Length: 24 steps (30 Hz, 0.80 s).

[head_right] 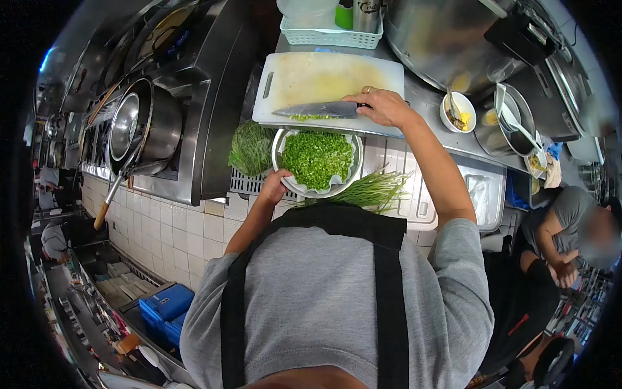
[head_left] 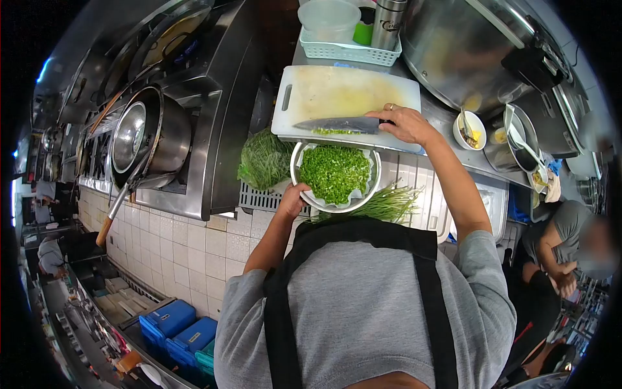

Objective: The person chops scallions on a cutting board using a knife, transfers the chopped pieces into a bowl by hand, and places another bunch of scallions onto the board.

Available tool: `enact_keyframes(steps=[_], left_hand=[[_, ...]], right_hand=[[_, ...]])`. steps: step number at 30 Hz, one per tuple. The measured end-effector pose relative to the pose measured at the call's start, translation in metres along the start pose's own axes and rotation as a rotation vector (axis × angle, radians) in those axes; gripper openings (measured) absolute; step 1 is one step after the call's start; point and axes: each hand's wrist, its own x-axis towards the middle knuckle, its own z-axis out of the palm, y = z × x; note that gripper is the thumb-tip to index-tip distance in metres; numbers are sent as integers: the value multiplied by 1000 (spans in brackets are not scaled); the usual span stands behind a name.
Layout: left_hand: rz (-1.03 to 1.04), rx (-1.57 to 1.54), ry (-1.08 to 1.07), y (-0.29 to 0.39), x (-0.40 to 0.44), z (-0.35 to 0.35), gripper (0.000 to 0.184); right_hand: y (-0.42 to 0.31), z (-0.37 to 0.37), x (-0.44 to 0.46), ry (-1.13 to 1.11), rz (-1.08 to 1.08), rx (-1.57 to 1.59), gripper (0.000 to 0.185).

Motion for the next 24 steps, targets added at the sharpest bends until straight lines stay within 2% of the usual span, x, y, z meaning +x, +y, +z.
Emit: enact_keyframes(steps=[4,8,11,15,19,20,24], left_hand=[[12,33,8,2,-1,0,10],[-16,29,-5,3,-7,6,11],[-74,43,-56,5,-12,20,13],[-104,77,-126,0,-10,51,13],[-135,109,-191,-31,12,77,14],[-156,122,-221,-32,13,86,14],[-186,120,-244,-42,22,121,17]], right_hand=[[-29,-9,-35,-93,-14,-104,37],[-30,13,-70,120,13,61,28],[-33,20,-92,197,54,127,27],[-34,44,-127,254,91,-18,24],[-30,80,-168,307,244,-285,35],[-29,89,-178,384,225,-303,49],[-20,110,-221,394,388,-388,53]])
